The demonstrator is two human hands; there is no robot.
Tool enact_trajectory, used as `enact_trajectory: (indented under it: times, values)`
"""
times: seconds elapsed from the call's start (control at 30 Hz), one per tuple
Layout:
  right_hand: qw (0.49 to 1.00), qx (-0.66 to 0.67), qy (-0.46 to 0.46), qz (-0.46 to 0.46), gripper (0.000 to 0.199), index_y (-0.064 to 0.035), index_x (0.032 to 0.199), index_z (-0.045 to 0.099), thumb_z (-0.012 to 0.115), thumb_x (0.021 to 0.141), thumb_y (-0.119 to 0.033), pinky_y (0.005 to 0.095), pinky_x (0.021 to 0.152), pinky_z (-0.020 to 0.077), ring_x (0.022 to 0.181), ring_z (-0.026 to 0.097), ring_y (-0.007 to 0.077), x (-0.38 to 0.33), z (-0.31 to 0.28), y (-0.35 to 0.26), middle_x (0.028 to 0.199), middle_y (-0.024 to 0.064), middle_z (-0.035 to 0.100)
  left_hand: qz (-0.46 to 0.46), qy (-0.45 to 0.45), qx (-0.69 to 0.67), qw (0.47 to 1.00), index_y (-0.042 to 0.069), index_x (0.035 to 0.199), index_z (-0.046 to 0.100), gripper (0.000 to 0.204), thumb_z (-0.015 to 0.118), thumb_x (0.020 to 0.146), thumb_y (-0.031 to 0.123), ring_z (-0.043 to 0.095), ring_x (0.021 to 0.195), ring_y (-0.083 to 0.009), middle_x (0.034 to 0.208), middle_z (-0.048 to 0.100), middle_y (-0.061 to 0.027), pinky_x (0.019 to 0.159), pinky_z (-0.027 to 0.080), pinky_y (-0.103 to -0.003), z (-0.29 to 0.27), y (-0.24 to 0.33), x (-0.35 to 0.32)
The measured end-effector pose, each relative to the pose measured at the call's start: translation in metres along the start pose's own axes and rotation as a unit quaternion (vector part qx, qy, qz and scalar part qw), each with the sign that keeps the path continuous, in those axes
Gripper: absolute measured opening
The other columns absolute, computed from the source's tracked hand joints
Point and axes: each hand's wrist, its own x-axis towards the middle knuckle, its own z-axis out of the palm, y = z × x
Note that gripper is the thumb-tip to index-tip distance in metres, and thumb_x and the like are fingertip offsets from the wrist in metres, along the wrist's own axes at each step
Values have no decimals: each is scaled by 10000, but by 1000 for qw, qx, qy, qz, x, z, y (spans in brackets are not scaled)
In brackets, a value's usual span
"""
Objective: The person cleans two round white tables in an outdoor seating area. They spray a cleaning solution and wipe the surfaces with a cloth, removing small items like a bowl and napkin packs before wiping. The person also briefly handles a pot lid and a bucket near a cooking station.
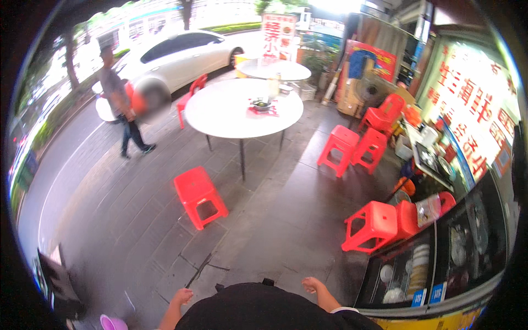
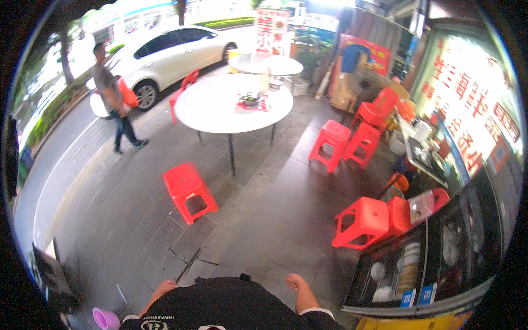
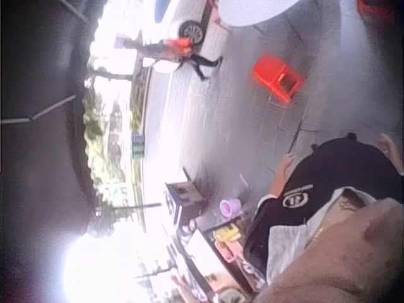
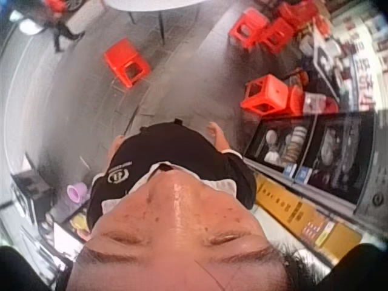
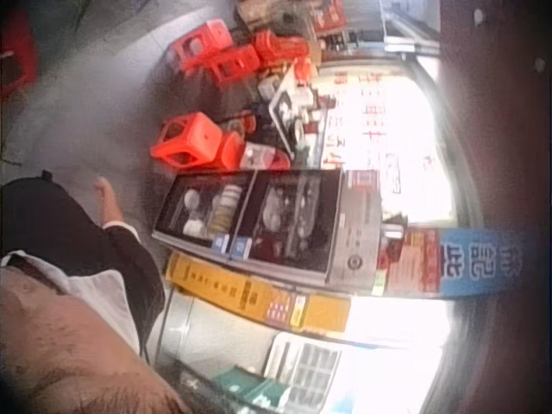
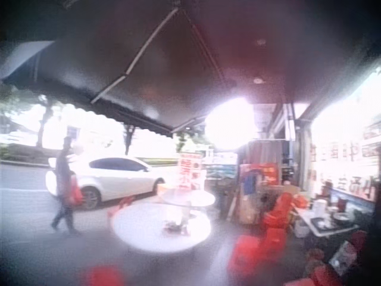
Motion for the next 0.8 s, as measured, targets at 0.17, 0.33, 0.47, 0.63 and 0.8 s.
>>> enact_trajectory:
  times: [0.17,0.33,0.47,0.63,0.8]
  values:
    - [996,-1,-86,-22,143,-161,884,574,558,862,-301,353,525,461,649,553,147,37,11,-15,765,-27,569,127,-84,338,929,49,965,657,222,604,795,183,649,673,-297,853,671,-141,602,535,-406,7,-90,-7]
    - [973,10,-230,0,183,-179,970,598,555,879,-332,392,512,419,681,555,173,90,-6,21,867,-16,632,214,-20,310,926,52,959,661,222,605,790,184,645,742,-350,903,679,-143,684,536,-437,34,-106,-15]
    - [976,-152,-149,-41,196,-179,978,592,544,874,-338,396,547,437,728,569,183,71,44,-13,888,-3,623,12,52,-125,991,53,981,662,234,611,816,211,649,778,-268,934,679,-115,711,529,-379,37,-114,-59]
    - [971,-218,-88,-54,161,-175,912,588,556,854,-322,373,556,442,713,565,177,16,100,-58,834,-7,606,-14,64,-187,980,59,986,662,252,609,843,260,639,779,-165,897,672,-86,718,513,-308,34,-139,-118]
    - [949,-279,-105,-100,136,-171,846,584,567,833,-306,350,564,448,698,561,171,-15,179,-83,780,-10,589,304,158,314,885,81,912,659,183,602,819,227,654,787,-209,857,669,-71,700,528,-356,50,-303,-158]
